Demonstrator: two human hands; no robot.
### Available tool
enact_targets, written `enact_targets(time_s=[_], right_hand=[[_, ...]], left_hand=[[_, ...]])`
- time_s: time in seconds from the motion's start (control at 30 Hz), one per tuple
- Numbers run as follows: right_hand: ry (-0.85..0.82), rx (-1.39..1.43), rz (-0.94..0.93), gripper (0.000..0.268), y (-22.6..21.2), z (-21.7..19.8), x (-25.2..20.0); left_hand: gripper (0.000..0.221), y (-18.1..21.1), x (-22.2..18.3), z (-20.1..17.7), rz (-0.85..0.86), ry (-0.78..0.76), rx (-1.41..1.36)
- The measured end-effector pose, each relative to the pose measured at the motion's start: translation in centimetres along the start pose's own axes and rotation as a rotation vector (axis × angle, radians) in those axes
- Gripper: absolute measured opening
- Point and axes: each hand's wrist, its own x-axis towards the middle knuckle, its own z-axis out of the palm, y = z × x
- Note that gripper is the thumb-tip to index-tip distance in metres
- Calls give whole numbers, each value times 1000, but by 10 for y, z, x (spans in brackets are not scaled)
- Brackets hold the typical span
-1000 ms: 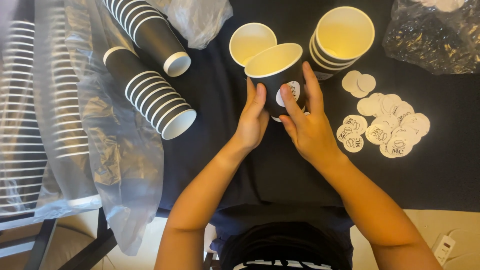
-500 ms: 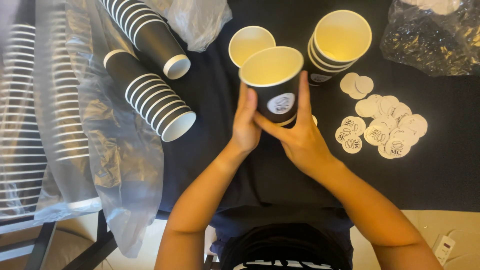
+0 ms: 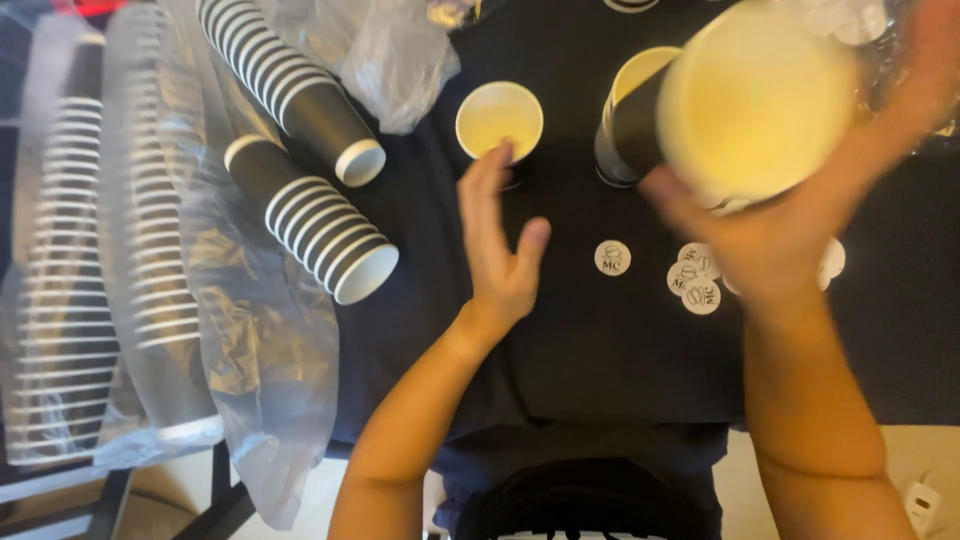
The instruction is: Peeling circular logo stickers and applying them to the sides of black and white paper coffee cups.
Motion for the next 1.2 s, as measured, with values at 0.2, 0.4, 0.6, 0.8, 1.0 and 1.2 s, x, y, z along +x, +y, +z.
enact_targets(time_s=[0.2,0.4,0.6,0.8,1.0,1.2], right_hand=[[149,-7,141,130,42,12,30],[-20,-39,117,106,8,27,59],[-123,-27,225,106,13,28,57],[-268,-15,244,97,32,34,35],[-123,-151,137,98,21,35,-1],[-42,-7,-242,23,18,55,-52]], left_hand=[[47,-16,7,0,-131,338,194],[44,-21,6,3,-167,328,212],[50,-24,5,6,-192,304,214],[56,-29,6,4,-244,351,234],[64,-37,5,5,-270,334,242],[71,-44,9,0,-202,359,275]])
